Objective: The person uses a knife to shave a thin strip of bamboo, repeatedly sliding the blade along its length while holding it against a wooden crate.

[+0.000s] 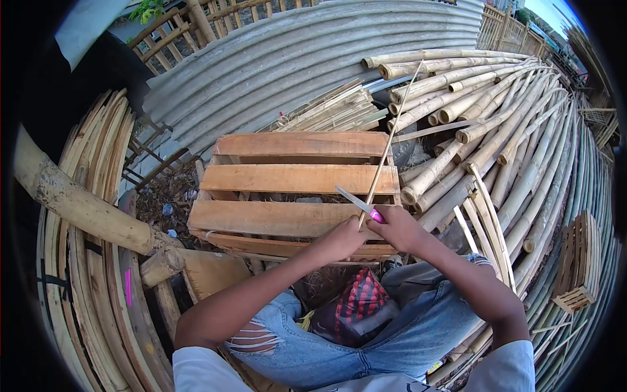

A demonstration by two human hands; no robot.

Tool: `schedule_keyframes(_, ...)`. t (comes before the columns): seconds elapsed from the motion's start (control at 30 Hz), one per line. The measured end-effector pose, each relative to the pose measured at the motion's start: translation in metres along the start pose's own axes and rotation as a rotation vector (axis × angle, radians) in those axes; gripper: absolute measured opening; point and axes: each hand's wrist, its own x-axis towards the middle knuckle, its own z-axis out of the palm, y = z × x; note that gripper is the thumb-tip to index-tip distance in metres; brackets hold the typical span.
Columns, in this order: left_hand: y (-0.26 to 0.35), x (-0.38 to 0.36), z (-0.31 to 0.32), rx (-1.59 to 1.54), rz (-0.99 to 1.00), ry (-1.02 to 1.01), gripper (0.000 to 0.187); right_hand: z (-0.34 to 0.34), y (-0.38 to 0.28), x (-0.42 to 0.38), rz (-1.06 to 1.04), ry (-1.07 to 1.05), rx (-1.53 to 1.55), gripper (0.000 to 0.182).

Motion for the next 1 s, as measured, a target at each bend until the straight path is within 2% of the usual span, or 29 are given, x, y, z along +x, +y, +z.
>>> schedule_keyframes(0.03, -0.003, 0.003, 0.0, -0.202, -0.03, -0.093, 0.018, -0.002, -0.002, -0.002, -0.014, 0.037, 0.038, 0.032)
schedule_keyframes(0.07, -0.002, 0.002, -0.002, -0.205, -0.032, -0.09, 0.018, -0.005, -0.004, -0.005, -0.026, 0.073, 0.075, 0.032)
schedule_keyframes(0.13, 0.001, 0.0, -0.003, -0.634, -0.145, -0.182, 0.017, -0.014, -0.007, -0.004, 0.027, 0.035, 0.055, 0.036)
schedule_keyframes(0.27, -0.003, 0.001, 0.0, -0.851, -0.107, -0.242, 0.016, -0.017, -0.003, -0.003, 0.11, -0.027, 0.079, 0.046)
schedule_keyframes(0.37, -0.006, 0.004, 0.005, -0.769, -0.105, -0.195, 0.017, -0.008, -0.004, -0.007, 0.028, 0.008, 0.217, 0.046)
schedule_keyframes(0.43, -0.009, 0.007, 0.007, -0.401, -0.03, -0.13, 0.023, 0.004, 0.001, -0.008, -0.172, 0.125, 0.08, 0.045)
schedule_keyframes(0.47, -0.006, 0.004, 0.007, -0.403, -0.031, -0.129, 0.023, 0.002, -0.001, -0.007, -0.172, 0.123, 0.08, 0.045)
schedule_keyframes(0.53, 0.001, -0.004, 0.007, 0.05, 0.059, 0.097, 0.027, -0.005, -0.005, -0.004, -0.041, 0.025, -0.073, 0.045)
schedule_keyframes(0.57, 0.0, -0.005, 0.007, 0.048, 0.059, 0.099, 0.027, -0.004, -0.005, -0.003, -0.042, 0.024, -0.074, 0.045)
schedule_keyframes(0.63, -0.002, -0.006, 0.006, 0.232, 0.137, 0.188, 0.03, 0.001, -0.006, 0.001, -0.034, 0.081, -0.232, 0.046)
schedule_keyframes(0.77, 0.001, -0.01, 0.005, 0.207, 0.067, 0.165, 0.03, 0.007, -0.002, 0.007, -0.036, 0.106, -0.327, 0.046)
schedule_keyframes(0.83, 0.003, -0.012, 0.008, 0.307, 0.142, 0.077, 0.032, 0.001, 0.016, 0.019, 0.117, 0.217, -0.445, 0.048)
schedule_keyframes(0.93, 0.011, -0.016, 0.027, 0.186, 0.137, 0.045, 0.033, -0.027, 0.045, 0.026, 0.145, 0.328, -0.362, 0.05)
schedule_keyframes(1.0, 0.013, -0.017, 0.029, 0.188, 0.124, 0.066, 0.034, -0.026, 0.044, 0.021, 0.131, 0.296, -0.268, 0.05)
